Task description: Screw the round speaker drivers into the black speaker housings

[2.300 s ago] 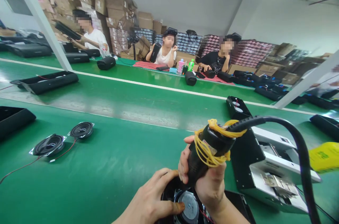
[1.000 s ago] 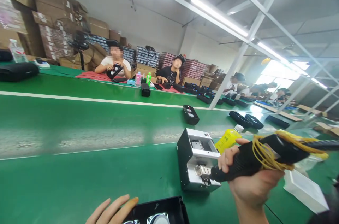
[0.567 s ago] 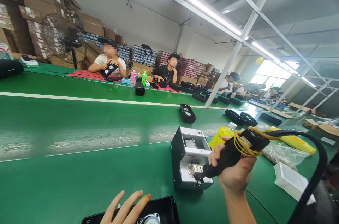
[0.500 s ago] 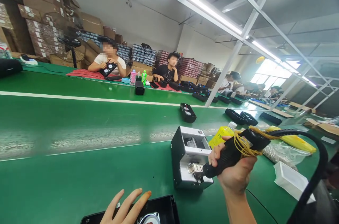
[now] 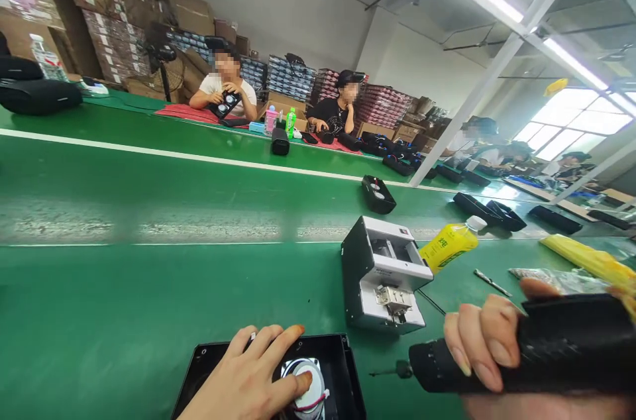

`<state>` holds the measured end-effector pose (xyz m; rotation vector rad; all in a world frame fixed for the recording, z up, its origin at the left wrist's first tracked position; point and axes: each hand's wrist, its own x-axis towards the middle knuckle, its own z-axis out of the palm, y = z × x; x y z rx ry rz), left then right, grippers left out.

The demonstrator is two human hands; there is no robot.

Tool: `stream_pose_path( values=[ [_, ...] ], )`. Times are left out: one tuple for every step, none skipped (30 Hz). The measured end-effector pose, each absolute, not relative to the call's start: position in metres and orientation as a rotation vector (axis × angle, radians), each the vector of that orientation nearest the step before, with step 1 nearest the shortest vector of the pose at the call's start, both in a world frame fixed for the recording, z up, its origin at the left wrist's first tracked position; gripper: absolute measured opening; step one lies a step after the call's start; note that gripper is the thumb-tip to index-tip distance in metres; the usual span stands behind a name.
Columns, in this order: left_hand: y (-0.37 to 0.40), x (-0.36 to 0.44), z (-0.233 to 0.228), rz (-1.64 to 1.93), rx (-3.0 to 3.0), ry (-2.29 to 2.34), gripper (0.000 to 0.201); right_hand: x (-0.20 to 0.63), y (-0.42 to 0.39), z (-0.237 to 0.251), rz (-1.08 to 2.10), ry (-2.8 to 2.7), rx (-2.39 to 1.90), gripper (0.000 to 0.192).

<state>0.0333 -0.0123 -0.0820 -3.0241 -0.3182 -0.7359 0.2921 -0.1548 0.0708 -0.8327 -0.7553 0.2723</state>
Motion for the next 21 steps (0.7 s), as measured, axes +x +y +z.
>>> stream_pose_path(
  values=[
    [-0.010, 0.033, -0.084, -0.742, -3.036, -0.298, 0.027, 0.291, -0.159, 0.065, 0.292, -0.733, -0.821, 0.046],
    [-0.009, 0.033, -0.086, -0.734, -3.051, -0.292, 0.027, 0.291, -0.163, 0.058, 0.322, -0.723, -0.813, 0.036],
    [-0.009, 0.032, -0.086, -0.714, -3.067, -0.297, 0.027, 0.294, -0.165, 0.051, 0.372, -0.736, -0.813, 0.029],
    [-0.009, 0.032, -0.085, -0.685, -3.084, -0.306, 0.027, 0.298, -0.166, 0.044, 0.431, -0.770, -0.818, 0.024],
    [-0.010, 0.032, -0.084, -0.659, -3.100, -0.307, 0.028, 0.303, -0.166, 0.038, 0.494, -0.823, -0.827, 0.022],
    [-0.010, 0.031, -0.082, -0.633, -3.117, -0.306, 0.030, 0.309, -0.164, 0.033, 0.558, -0.892, -0.839, 0.027],
    [-0.011, 0.031, -0.079, -0.608, -3.133, -0.309, 0.032, 0.313, -0.161, 0.028, 0.615, -0.965, -0.850, 0.036],
    [-0.012, 0.031, -0.077, -0.582, -3.148, -0.313, 0.035, 0.317, -0.158, 0.024, 0.661, -1.027, -0.854, 0.047],
    [-0.013, 0.031, -0.075, -0.552, -3.163, -0.317, 0.036, 0.318, -0.154, 0.020, 0.704, -1.069, -0.850, 0.055],
    [-0.013, 0.031, -0.072, -0.520, -3.179, -0.321, 0.038, 0.317, -0.150, 0.016, 0.761, -1.093, -0.832, 0.061],
    [-0.014, 0.031, -0.070, -0.486, -3.197, -0.322, 0.039, 0.315, -0.147, 0.012, 0.836, -1.101, -0.805, 0.064],
    [-0.014, 0.031, -0.068, -0.449, -3.216, -0.320, 0.041, 0.312, -0.145, 0.008, 0.924, -1.101, -0.768, 0.065],
    [-0.014, 0.031, -0.066, -0.412, -3.237, -0.314, 0.044, 0.308, -0.143, 0.004, 1.018, -1.098, -0.729, 0.065],
    [-0.014, 0.031, -0.064, -0.383, -3.255, -0.309, 0.047, 0.305, -0.142, 0.000, 1.113, -1.097, -0.701, 0.067],
    [-0.014, 0.032, -0.062, -0.362, -3.270, -0.307, 0.048, 0.301, -0.142, -0.003, 1.192, -1.093, -0.684, 0.069],
    [-0.015, 0.032, -0.061, -0.351, -3.280, -0.307, 0.049, 0.298, -0.142, -0.006, 1.260, -1.096, -0.670, 0.072],
    [-0.015, 0.032, -0.059, -0.342, -3.291, -0.309, 0.048, 0.296, -0.142, -0.009, 1.311, -1.097, -0.669, 0.075],
    [-0.015, 0.032, -0.058, -0.335, -3.301, -0.314, 0.047, 0.295, -0.142, -0.011, 1.349, -1.101, -0.671, 0.077],
    [-0.015, 0.031, -0.057, -0.326, -3.309, -0.322, 0.046, 0.295, -0.142, -0.013, 1.368, -1.099, -0.688, 0.078],
    [-0.015, 0.031, -0.056, -0.313, -3.318, -0.332, 0.046, 0.295, -0.142, -0.014, 1.381, -1.107, -0.701, 0.078],
    [-0.015, 0.031, -0.055, -0.298, -3.326, -0.339, 0.046, 0.294, -0.142, -0.014, 1.384, -1.117, -0.714, 0.078]
  ],
)
